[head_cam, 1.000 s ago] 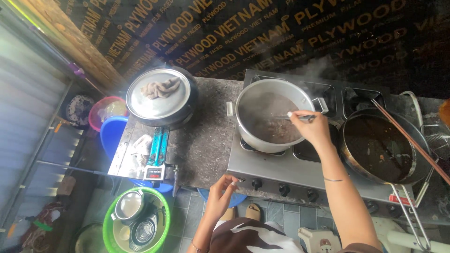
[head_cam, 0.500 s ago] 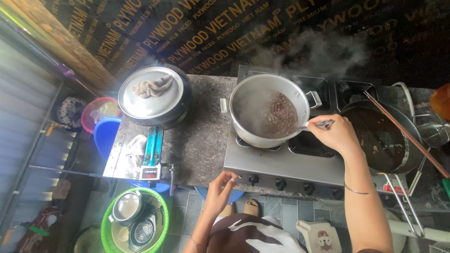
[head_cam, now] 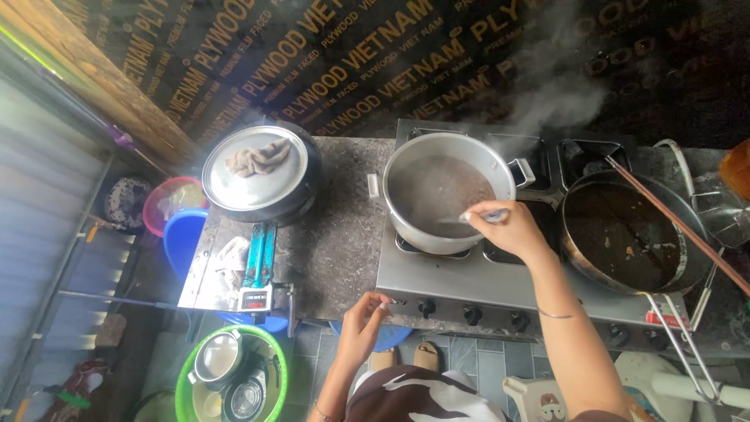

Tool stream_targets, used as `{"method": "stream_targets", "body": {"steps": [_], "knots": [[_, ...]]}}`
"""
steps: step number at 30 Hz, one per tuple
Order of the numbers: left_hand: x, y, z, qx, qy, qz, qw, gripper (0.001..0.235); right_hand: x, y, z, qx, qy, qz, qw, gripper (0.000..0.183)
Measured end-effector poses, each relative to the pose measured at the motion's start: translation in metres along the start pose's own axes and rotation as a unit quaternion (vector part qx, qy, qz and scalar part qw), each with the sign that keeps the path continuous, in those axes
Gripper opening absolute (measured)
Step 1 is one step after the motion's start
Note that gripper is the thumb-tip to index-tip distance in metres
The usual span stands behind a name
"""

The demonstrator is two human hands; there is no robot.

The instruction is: The person stirs a pot of boiling beans on a gas stove using a long skimmer ladle, occasionally lifting the ladle to scoop and check the beans before stirring again while steam rises from the pot.

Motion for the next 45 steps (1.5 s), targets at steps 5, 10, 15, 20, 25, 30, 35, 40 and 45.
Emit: {"method": "stream_targets", "body": {"steps": [5, 10, 15, 20, 25, 30, 35, 40, 45], "knots": [[-0.001, 0.006, 0.005, 0.042, 0.009, 0.007, 0.999, 0.015, 0.008, -0.006, 0.005, -0.064, -0.023, 0.051, 0.996, 0.016], [-0.002, 0.005, 0.003, 0.015, 0.007, 0.003, 1.000, 0.013, 0.000, 0.008, 0.003, -0.106, 0.091, 0.168, 0.976, 0.015], [0.001, 0.002, -0.012, -0.059, 0.009, -0.019, 0.998, 0.012, -0.008, 0.029, 0.013, -0.199, 0.050, 0.177, 0.963, 0.012], [0.005, -0.003, -0.017, -0.070, 0.024, -0.021, 0.997, 0.014, -0.025, 0.055, 0.001, -0.192, 0.024, 0.176, 0.965, 0.015], [0.002, -0.011, -0.024, -0.064, 0.018, -0.037, 0.997, 0.015, -0.035, 0.057, -0.013, -0.150, 0.004, 0.124, 0.981, 0.014], [0.006, -0.018, -0.031, -0.076, 0.047, -0.044, 0.995, 0.014, -0.032, 0.024, -0.025, -0.020, -0.033, 0.055, 0.998, 0.017], [0.016, -0.023, -0.017, -0.054, 0.034, -0.057, 0.996, 0.014, -0.030, -0.015, -0.034, -0.061, 0.107, 0.069, 0.990, 0.014], [0.020, -0.028, -0.008, -0.052, 0.032, -0.068, 0.996, 0.012, -0.013, -0.012, -0.015, -0.051, 0.041, 0.107, 0.992, 0.013], [0.012, -0.018, -0.025, -0.021, 0.024, -0.039, 0.999, 0.014, -0.023, 0.025, -0.018, -0.133, 0.116, 0.222, 0.959, 0.011]]}}
Point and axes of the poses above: each hand's wrist, its own x-axis towards the middle knuckle, its own y-axis out of the back of the hand, z = x × y, the point moved 7 cm from there along x, towards the middle knuckle, and after that the axes turned 7 degrees about z, right-handed, at the moved point
